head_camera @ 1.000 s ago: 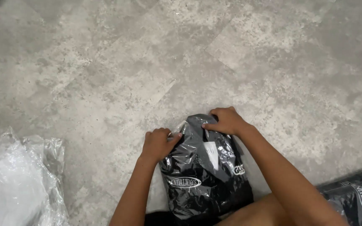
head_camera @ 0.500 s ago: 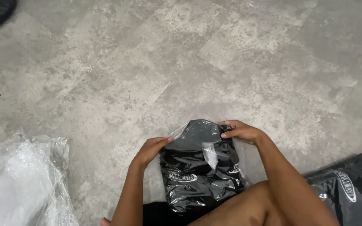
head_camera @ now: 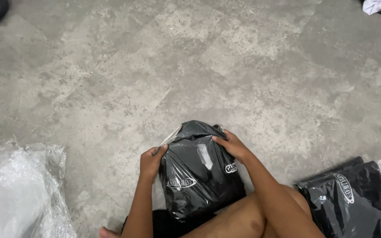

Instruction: Folding black shirts and inserting them into clear plastic packaging bags.

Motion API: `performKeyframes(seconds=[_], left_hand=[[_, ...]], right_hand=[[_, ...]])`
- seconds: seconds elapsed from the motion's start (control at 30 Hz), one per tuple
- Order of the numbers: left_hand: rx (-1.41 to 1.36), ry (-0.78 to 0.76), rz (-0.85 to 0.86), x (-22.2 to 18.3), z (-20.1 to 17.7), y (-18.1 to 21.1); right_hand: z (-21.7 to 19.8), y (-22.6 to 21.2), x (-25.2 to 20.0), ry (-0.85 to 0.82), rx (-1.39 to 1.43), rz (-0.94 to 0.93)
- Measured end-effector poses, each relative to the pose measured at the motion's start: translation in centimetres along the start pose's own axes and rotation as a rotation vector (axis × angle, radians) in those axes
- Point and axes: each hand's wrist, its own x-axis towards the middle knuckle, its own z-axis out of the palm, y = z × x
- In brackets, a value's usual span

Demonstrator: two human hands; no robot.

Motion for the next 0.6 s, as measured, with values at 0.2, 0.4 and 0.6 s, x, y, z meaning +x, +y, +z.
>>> performKeyframes(seconds=[0.2, 0.4, 0.6], left_hand=[[0.482, 0.01, 0.022, -1.3, 0.2, 0.5], [0.806, -0.175, -0.044, -3.7, -0.1, 2.8], [0.511, -0.172, -0.033, -4.8, 1.3, 4.8]], right_hand=[[3.0, -5.5, -3.7, -0.106, -0.435, 0.179], [2.8, -4.1, -3.6, -0.122, -0.616, 0.193], [0.5, -3.4, -3.1, 0.025, -0.198, -0.092]])
